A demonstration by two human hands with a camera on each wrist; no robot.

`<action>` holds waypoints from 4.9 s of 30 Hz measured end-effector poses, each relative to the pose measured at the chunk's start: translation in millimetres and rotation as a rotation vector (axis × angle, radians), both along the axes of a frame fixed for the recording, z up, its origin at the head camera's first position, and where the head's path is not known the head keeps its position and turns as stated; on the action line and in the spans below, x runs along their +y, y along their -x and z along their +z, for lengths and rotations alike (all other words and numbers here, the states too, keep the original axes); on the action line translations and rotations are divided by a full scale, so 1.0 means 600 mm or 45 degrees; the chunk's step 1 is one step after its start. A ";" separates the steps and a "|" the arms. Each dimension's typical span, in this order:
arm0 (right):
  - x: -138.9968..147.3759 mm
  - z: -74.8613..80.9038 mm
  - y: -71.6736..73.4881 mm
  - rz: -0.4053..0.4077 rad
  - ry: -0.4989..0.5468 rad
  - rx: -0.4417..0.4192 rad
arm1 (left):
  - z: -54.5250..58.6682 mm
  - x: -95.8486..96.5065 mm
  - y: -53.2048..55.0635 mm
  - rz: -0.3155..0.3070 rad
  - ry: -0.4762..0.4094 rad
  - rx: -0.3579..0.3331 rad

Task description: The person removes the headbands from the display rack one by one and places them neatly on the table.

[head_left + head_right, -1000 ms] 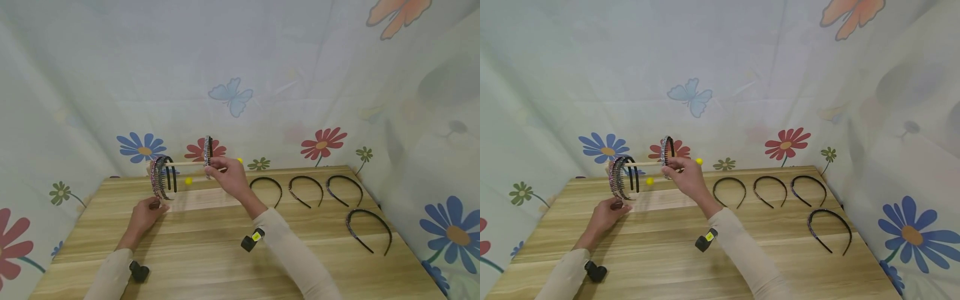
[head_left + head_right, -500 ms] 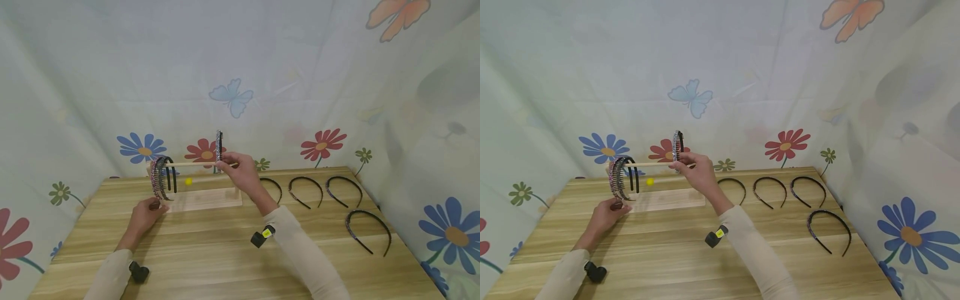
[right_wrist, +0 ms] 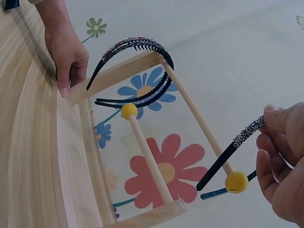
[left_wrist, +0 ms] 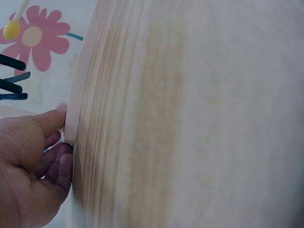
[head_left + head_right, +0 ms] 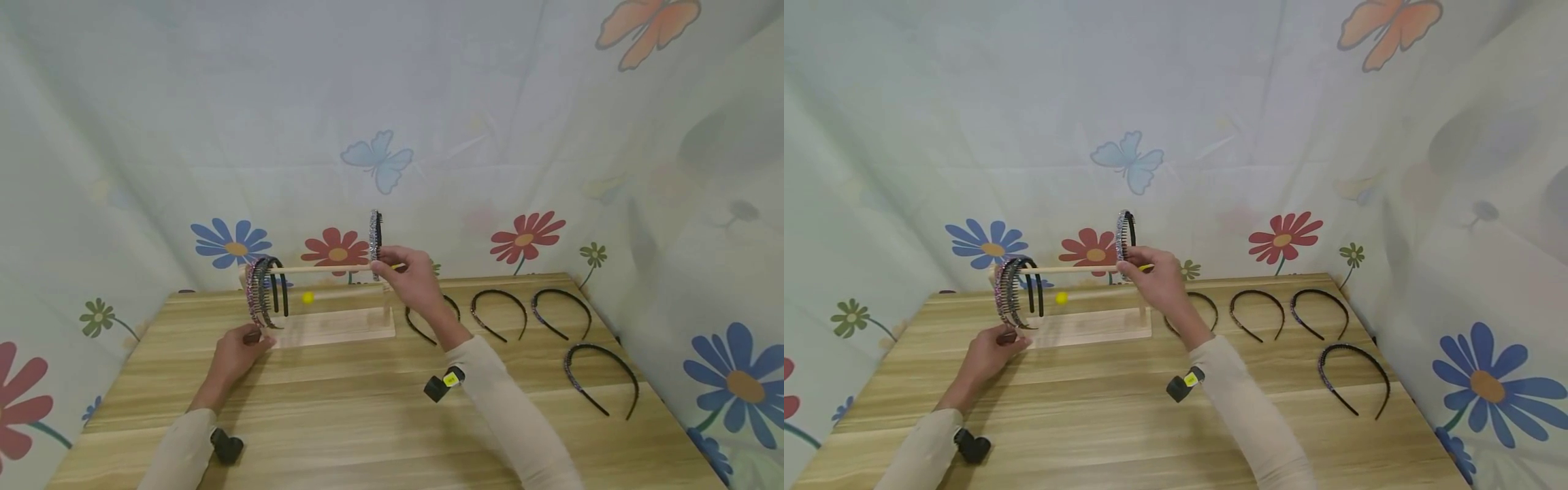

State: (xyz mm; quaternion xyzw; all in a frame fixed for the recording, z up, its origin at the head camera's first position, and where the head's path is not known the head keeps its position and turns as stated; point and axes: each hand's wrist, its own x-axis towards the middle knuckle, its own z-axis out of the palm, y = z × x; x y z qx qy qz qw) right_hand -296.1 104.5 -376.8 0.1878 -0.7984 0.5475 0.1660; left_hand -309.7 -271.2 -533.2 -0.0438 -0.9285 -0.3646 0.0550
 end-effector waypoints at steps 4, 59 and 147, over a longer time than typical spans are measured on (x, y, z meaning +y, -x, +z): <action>0.012 0.001 -0.003 -0.032 -0.023 0.002 | 0.000 -0.001 -0.001 0.000 -0.005 -0.009; 0.182 -0.057 -0.068 -0.263 -0.238 -0.011 | 0.002 0.002 -0.002 0.009 -0.004 -0.081; 0.325 -0.228 -0.169 -0.612 -0.531 -0.574 | 0.000 0.001 0.001 0.015 -0.022 -0.093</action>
